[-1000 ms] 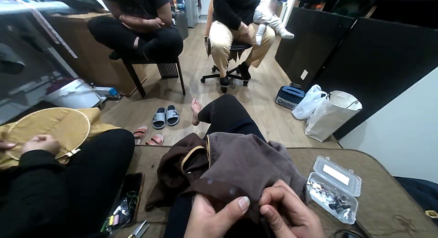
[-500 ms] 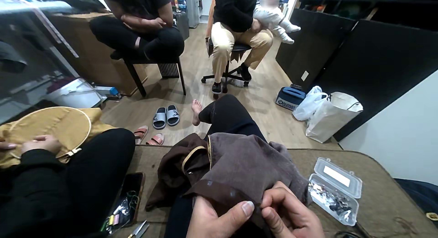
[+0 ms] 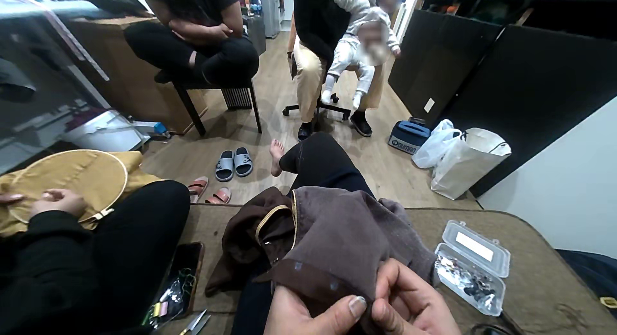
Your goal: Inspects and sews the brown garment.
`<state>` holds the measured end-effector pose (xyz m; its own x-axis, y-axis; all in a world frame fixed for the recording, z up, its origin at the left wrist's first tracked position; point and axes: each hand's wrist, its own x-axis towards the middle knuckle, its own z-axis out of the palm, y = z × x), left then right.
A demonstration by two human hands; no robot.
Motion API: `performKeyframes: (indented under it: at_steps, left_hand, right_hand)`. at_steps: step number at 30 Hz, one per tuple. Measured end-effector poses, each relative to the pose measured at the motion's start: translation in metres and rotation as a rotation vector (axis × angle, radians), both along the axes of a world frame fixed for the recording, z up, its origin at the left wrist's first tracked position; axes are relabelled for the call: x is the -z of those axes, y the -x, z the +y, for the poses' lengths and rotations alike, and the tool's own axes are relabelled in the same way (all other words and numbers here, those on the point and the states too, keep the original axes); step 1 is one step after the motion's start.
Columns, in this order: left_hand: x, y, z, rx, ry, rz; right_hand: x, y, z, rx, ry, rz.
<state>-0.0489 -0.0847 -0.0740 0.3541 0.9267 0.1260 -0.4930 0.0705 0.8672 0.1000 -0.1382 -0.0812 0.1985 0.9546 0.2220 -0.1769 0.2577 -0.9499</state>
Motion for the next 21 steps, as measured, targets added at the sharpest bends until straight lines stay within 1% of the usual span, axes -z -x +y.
performKeyframes:
  at_steps: [3,7,10,14,18,20,21]
  left_hand:
    - [0.0006,-0.0007,0.0006,-0.005,0.019,-0.020]
    - [0.0019,0.0002,0.0017,-0.021,0.028,-0.037]
    - [0.0001,0.0003,0.0008,-0.012,0.040,-0.051]
    - [-0.0015,-0.0008,0.0004,-0.011,0.015,-0.020]
    - [-0.0004,-0.0005,0.0001,-0.034,-0.027,0.046]
    - [-0.0008,0.0013,0.0001,-0.040,-0.041,0.070]
    - [-0.0019,0.0024,0.0006,-0.041,-0.044,0.081]
  right_hand:
    - [0.0023,-0.0002,0.0017,-0.002,-0.023,-0.011]
    - [0.0045,0.0000,0.0014,0.069,-0.113,-0.176]
    - [0.0058,0.0003,0.0012,0.096,-0.152,-0.219]
    - [0.0039,-0.0001,0.0014,0.099,-0.109,-0.131]
    - [0.0027,-0.0024,0.0034,0.041,-0.044,0.032]
    - [0.0018,-0.0015,0.0039,0.044,-0.047,0.034]
    - [0.0021,-0.0015,0.0041,0.060,-0.070,-0.020]
